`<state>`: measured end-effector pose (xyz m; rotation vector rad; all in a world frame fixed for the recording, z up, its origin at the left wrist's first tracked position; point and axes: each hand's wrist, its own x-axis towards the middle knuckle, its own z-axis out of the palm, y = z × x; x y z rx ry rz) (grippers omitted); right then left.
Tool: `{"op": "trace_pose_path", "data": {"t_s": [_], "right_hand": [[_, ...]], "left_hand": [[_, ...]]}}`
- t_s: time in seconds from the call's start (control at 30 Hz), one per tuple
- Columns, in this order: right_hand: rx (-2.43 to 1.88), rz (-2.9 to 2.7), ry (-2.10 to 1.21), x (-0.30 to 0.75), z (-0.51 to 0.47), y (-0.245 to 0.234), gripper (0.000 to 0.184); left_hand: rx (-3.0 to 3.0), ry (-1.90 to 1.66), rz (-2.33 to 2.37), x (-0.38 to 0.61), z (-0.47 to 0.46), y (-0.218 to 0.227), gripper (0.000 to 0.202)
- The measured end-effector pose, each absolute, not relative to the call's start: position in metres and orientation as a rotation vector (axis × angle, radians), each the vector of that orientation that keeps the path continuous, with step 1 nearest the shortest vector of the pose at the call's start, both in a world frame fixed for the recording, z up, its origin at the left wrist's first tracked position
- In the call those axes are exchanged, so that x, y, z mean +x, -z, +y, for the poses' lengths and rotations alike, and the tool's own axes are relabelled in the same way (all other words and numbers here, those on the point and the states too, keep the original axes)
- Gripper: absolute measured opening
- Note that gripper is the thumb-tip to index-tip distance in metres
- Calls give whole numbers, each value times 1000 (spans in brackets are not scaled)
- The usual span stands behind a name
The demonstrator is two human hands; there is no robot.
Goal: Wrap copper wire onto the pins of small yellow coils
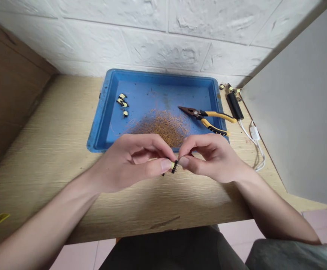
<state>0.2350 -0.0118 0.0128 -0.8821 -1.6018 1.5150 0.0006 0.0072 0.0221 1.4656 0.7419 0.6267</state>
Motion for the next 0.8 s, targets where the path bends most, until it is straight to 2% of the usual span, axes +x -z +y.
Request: {"op": "trace_pose_path", "data": {"t_s": [0.2, 0.4, 0.8], "right_hand": [[-757, -1408, -1759, 234, -9, -9, 5], [-670, -1459, -1720, 230, -10, -8, 19], [-708, -1371, -1825, 229, -10, -11, 21]], "left_hand": [[1514, -688, 778, -3, 11, -20, 5], [1506, -647, 779, 1, 11, -22, 7], [1410, -582, 742, 2, 10, -20, 16]]}}
